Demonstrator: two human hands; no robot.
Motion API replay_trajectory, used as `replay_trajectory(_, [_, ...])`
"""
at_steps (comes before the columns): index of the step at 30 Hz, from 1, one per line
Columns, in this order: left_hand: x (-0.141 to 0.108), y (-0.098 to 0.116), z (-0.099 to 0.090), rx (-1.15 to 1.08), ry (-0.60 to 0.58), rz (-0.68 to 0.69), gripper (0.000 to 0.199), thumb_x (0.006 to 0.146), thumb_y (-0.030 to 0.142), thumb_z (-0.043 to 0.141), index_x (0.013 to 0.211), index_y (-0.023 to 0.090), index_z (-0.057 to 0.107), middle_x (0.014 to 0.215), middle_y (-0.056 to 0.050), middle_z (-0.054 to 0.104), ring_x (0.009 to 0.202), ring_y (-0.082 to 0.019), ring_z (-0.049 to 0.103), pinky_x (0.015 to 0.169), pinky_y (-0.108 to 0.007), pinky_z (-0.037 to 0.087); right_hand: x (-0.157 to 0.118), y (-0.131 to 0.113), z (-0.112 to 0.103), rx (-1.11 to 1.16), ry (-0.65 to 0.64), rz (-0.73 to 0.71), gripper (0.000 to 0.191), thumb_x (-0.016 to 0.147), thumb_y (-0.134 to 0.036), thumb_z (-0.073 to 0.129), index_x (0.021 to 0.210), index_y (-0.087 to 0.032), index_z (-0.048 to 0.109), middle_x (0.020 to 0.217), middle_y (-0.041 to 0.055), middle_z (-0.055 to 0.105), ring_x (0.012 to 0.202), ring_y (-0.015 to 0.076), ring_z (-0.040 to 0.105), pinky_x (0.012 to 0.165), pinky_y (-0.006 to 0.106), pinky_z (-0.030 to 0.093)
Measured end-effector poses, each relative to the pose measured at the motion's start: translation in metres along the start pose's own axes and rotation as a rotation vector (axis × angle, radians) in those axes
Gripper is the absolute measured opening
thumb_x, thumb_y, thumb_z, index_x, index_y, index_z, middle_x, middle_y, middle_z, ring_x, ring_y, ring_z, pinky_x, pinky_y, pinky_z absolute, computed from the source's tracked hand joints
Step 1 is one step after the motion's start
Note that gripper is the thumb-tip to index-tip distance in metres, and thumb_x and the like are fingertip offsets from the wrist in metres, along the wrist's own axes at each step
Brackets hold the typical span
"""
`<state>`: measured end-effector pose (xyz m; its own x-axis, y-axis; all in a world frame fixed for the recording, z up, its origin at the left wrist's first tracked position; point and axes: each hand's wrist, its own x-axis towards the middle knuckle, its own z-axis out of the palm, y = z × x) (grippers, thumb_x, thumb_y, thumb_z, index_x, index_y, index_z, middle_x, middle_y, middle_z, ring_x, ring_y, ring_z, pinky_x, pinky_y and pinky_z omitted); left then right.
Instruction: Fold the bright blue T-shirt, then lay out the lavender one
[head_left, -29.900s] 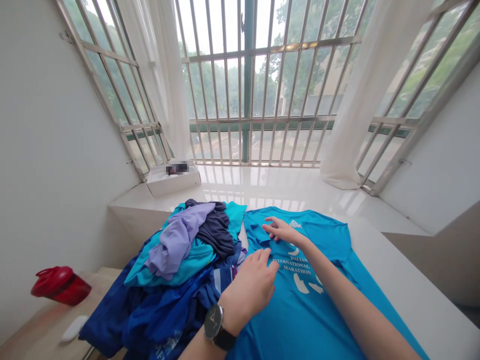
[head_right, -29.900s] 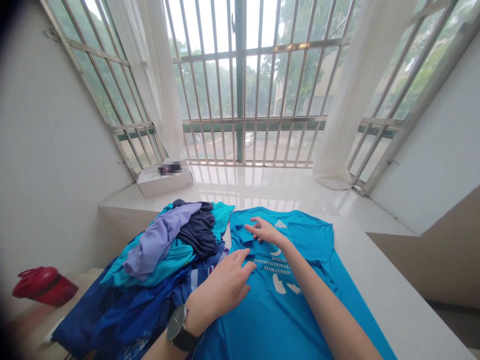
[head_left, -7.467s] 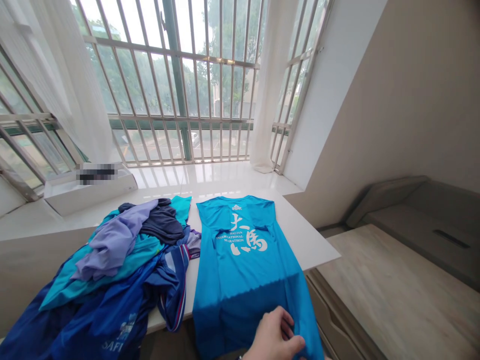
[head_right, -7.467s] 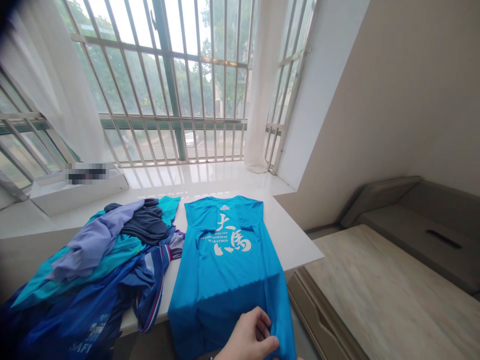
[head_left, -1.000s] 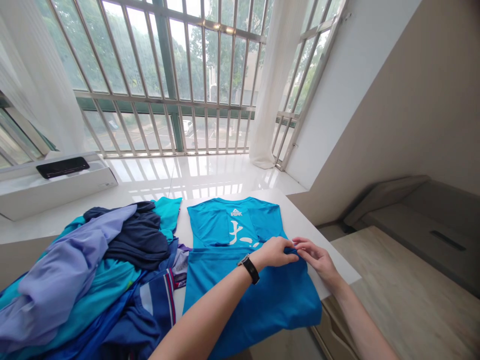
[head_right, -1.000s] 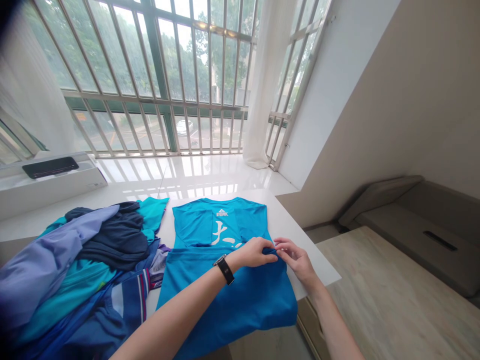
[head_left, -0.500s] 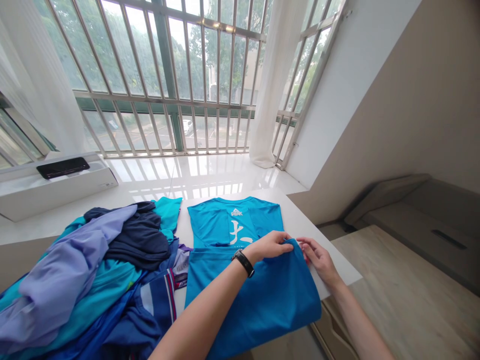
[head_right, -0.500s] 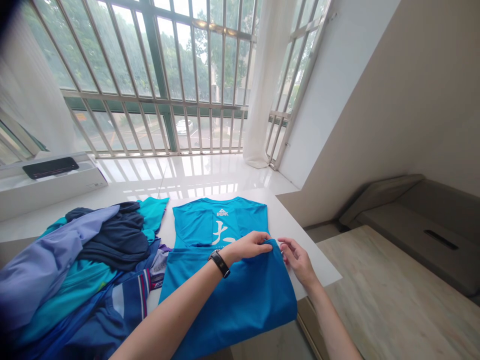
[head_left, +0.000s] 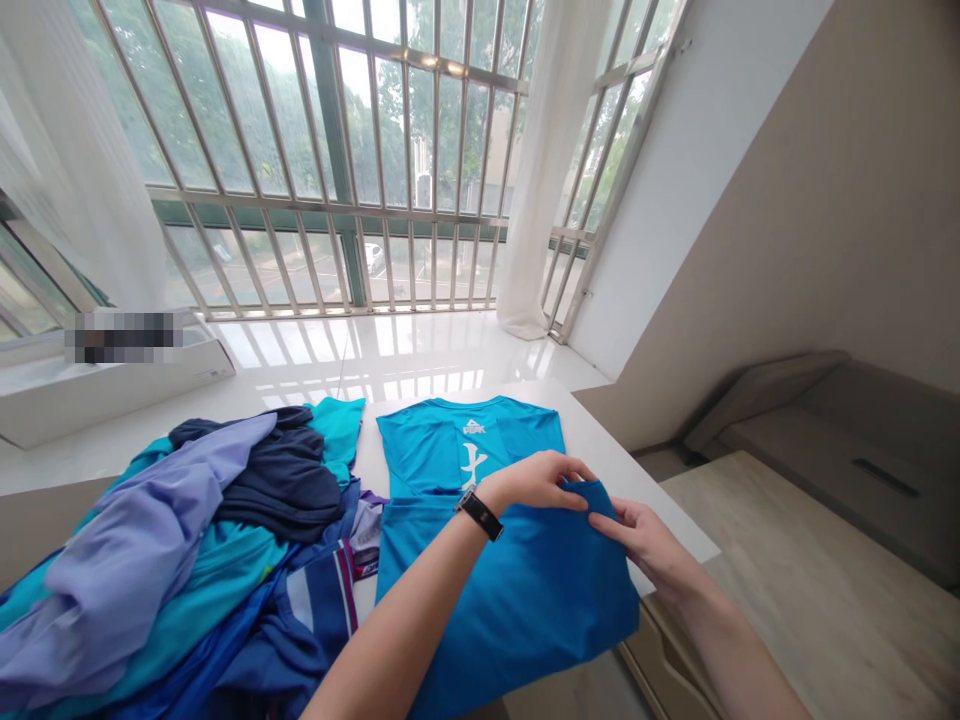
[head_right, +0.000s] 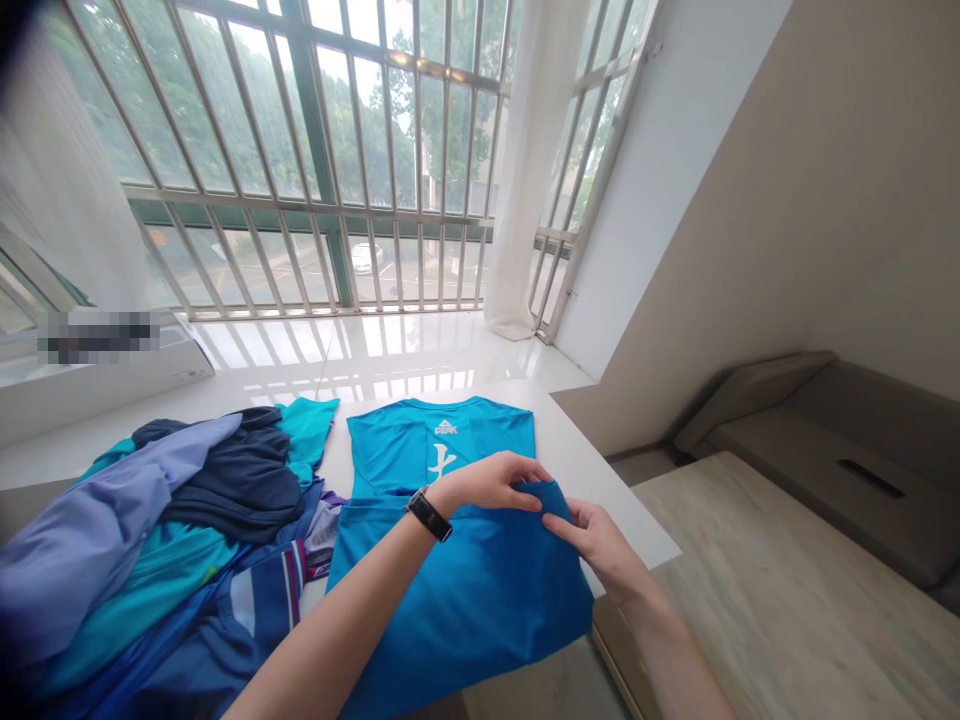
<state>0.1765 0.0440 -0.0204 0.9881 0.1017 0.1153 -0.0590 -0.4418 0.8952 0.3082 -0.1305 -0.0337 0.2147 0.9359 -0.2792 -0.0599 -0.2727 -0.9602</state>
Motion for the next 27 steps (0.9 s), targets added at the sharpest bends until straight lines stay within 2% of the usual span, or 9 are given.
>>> replay_trajectory(2, [-0.003, 0.001, -0.004, 0.060, 0.026, -0.057, 0.053, 0.074, 0.035, 0.078, 0.122, 0.019, 0.062, 0.112, -0.009, 0.067, 0.099, -0.022, 0.064, 0.081, -0.030, 0.049, 0.002, 0.000, 0.000, 0.002, 0.033, 0.005, 0.043, 0.074, -0.053, 0.077, 0.102, -0.020, 0.076, 0.093, 0.0087, 0.078, 0.090, 0.0331, 0.071, 0.084, 0.047, 0.055])
replay_trajectory(4, [-0.006, 0.000, -0.007, 0.049, 0.019, -0.120, 0.072, 0.069, 0.043, 0.082, 0.132, 0.021, 0.053, 0.121, -0.010, 0.064, 0.104, -0.024, 0.063, 0.080, -0.030, 0.050, 0.003, 0.000, 0.001, 0.024, 0.055, -0.007, 0.044, 0.073, -0.053, 0.077, 0.104, -0.022, 0.075, 0.096, 0.0088, 0.077, 0.093, 0.0336, 0.071, 0.085, 0.047, 0.055])
replay_trajectory(7, [-0.009, 0.000, -0.010, 0.104, -0.079, -0.218, 0.087, 0.064, 0.054, 0.082, 0.137, 0.022, 0.047, 0.130, -0.011, 0.059, 0.110, -0.027, 0.061, 0.081, -0.031, 0.050, 0.005, -0.001, -0.001, 0.050, 0.058, -0.024, 0.046, 0.074, -0.051, 0.077, 0.111, -0.023, 0.072, 0.103, 0.0096, 0.076, 0.095, 0.0324, 0.071, 0.085, 0.046, 0.056])
replay_trajectory(10, [-0.010, -0.001, -0.014, 0.274, -0.183, -0.253, 0.076, 0.066, 0.055, 0.080, 0.129, 0.021, 0.055, 0.122, -0.009, 0.064, 0.107, -0.028, 0.062, 0.080, -0.032, 0.050, 0.012, -0.002, -0.007, 0.016, 0.060, -0.036, 0.044, 0.076, -0.051, 0.075, 0.109, -0.022, 0.073, 0.104, 0.0100, 0.076, 0.091, 0.0294, 0.071, 0.081, 0.042, 0.058])
replay_trajectory(13, [-0.010, -0.006, -0.017, 0.417, -0.215, -0.261, 0.059, 0.069, 0.054, 0.077, 0.115, 0.020, 0.064, 0.113, -0.008, 0.067, 0.100, -0.028, 0.064, 0.075, -0.031, 0.050, 0.026, 0.003, -0.018, -0.026, 0.064, -0.039, 0.040, 0.076, -0.050, 0.075, 0.106, -0.023, 0.073, 0.102, 0.0080, 0.076, 0.087, 0.0254, 0.071, 0.078, 0.038, 0.057])
replay_trajectory(15, [-0.012, -0.012, -0.019, 0.486, -0.221, -0.307, 0.059, 0.069, 0.052, 0.078, 0.116, 0.020, 0.064, 0.115, -0.008, 0.067, 0.101, -0.028, 0.064, 0.075, -0.031, 0.050, 0.039, 0.010, -0.027, -0.066, 0.088, -0.016, 0.042, 0.073, -0.052, 0.077, 0.103, -0.023, 0.073, 0.099, 0.0069, 0.077, 0.084, 0.0243, 0.071, 0.075, 0.036, 0.057])
replay_trajectory(20, [-0.020, -0.026, -0.023, 0.564, -0.160, -0.441, 0.062, 0.071, 0.044, 0.077, 0.126, 0.023, 0.060, 0.126, -0.010, 0.064, 0.107, -0.029, 0.063, 0.076, -0.031, 0.050, 0.064, 0.031, -0.042, -0.191, 0.169, -0.061, 0.049, 0.065, -0.060, 0.078, 0.090, -0.019, 0.073, 0.086, 0.0083, 0.077, 0.075, 0.0253, 0.070, 0.068, 0.038, 0.057])
replay_trajectory(24, [-0.024, -0.028, -0.025, 0.579, -0.136, -0.460, 0.052, 0.075, 0.043, 0.073, 0.122, 0.023, 0.064, 0.121, -0.009, 0.067, 0.102, -0.028, 0.065, 0.072, -0.029, 0.050, 0.070, 0.045, -0.040, -0.293, 0.233, -0.194, 0.048, 0.070, -0.063, 0.073, 0.089, -0.019, 0.073, 0.089, 0.0097, 0.077, 0.083, 0.0273, 0.071, 0.076, 0.040, 0.057])
replay_trajectory(27, [-0.026, -0.021, -0.029, 0.621, -0.084, -0.446, 0.041, 0.078, 0.042, 0.070, 0.114, 0.023, 0.068, 0.113, -0.007, 0.070, 0.095, -0.024, 0.067, 0.068, -0.025, 0.049, 0.069, 0.056, -0.035, -0.405, 0.376, -0.289, 0.045, 0.075, -0.061, 0.068, 0.093, -0.021, 0.073, 0.094, 0.0094, 0.077, 0.087, 0.0276, 0.070, 0.083, 0.042, 0.056])
